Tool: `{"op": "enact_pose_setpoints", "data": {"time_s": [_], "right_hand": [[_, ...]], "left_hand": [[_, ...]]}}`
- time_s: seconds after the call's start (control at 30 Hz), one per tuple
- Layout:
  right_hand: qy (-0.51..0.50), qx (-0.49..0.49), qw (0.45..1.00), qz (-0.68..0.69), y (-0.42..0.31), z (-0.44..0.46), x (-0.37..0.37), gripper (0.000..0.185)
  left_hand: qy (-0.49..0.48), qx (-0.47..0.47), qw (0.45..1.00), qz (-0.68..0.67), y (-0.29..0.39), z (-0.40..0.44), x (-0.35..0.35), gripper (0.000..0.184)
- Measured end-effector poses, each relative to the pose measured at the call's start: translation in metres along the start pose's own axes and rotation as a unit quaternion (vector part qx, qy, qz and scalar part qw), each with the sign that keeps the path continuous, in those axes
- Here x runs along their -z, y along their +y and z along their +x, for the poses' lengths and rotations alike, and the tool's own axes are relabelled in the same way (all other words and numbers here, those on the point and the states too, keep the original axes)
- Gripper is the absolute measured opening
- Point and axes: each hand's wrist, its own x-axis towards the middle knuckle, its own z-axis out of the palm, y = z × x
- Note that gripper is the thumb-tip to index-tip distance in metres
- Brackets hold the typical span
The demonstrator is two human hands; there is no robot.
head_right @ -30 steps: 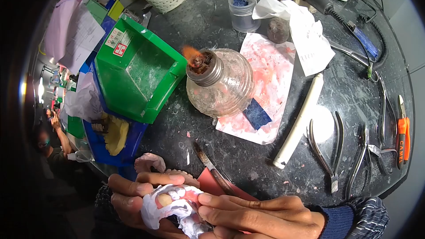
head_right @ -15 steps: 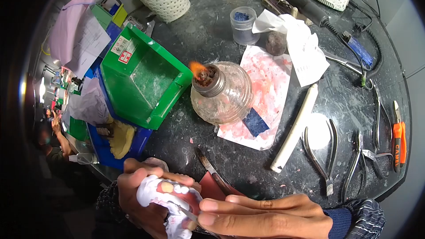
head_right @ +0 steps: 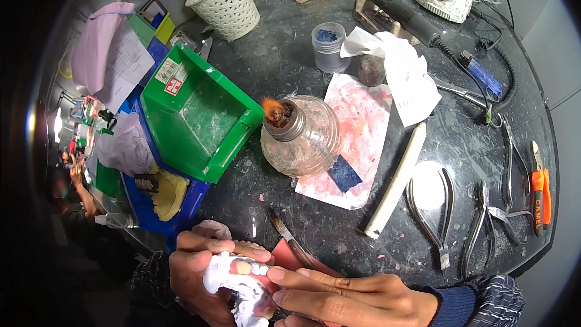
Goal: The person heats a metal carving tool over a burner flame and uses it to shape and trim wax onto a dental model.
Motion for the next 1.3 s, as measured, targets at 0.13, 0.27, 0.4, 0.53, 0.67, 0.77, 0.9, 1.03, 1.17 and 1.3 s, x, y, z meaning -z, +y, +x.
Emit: {"op": "enact_pose_setpoints", "data": {"time_s": [0.13, 0.27, 0.4, 0.53, 0.67, 0.77, 0.9, 1.03, 1.17, 1.3], "right_hand": [[-0.015, 0.03, 0.999, 0.012, 0.004, 0.003, 0.002, 0.018], [-0.019, 0.042, 0.999, -0.009, 0.002, 0.005, 0.003, 0.018], [-0.004, 0.02, 1.0, 0.006, -0.002, 0.002, -0.001, 0.018], [0.012, 0.056, 0.998, -0.017, 0.004, 0.0, -0.005, 0.02], [0.029, 0.051, 0.998, -0.014, 0.003, 0.004, -0.009, 0.021], [0.006, 0.088, 0.996, 0.012, 0.014, -0.001, -0.006, 0.019], [-0.03, 0.026, 0.999, 0.028, 0.013, 0.0, -0.004, 0.018], [-0.102, -0.117, 0.988, 0.028, -0.003, 0.003, 0.009, 0.022], [0.012, 0.049, 0.995, 0.08, 0.021, -0.008, -0.008, 0.014], [0.035, -0.049, 0.996, 0.071, 0.002, -0.007, -0.005, 0.012]], "left_hand": [[0.111, -0.116, 0.987, 0.003, -0.012, -0.007, -0.021, 0.076], [0.055, -0.103, 0.991, 0.072, -0.012, -0.01, -0.005, 0.078], [0.153, 0.121, 0.976, -0.095, 0.004, -0.019, -0.02, 0.03], [0.145, 0.239, 0.959, -0.051, 0.016, -0.009, -0.021, 0.027], [0.232, 0.266, 0.93, -0.104, 0.017, -0.011, -0.03, 0.029], [0.204, 0.256, 0.941, -0.083, 0.018, -0.008, -0.029, 0.029], [0.197, 0.24, 0.949, -0.061, 0.018, -0.008, -0.031, 0.028], [0.196, 0.235, 0.951, -0.044, 0.018, -0.006, -0.032, 0.027], [0.201, 0.238, 0.95, -0.031, 0.019, -0.006, -0.034, 0.027], [0.204, 0.242, 0.949, -0.015, 0.018, -0.005, -0.034, 0.028]]}}
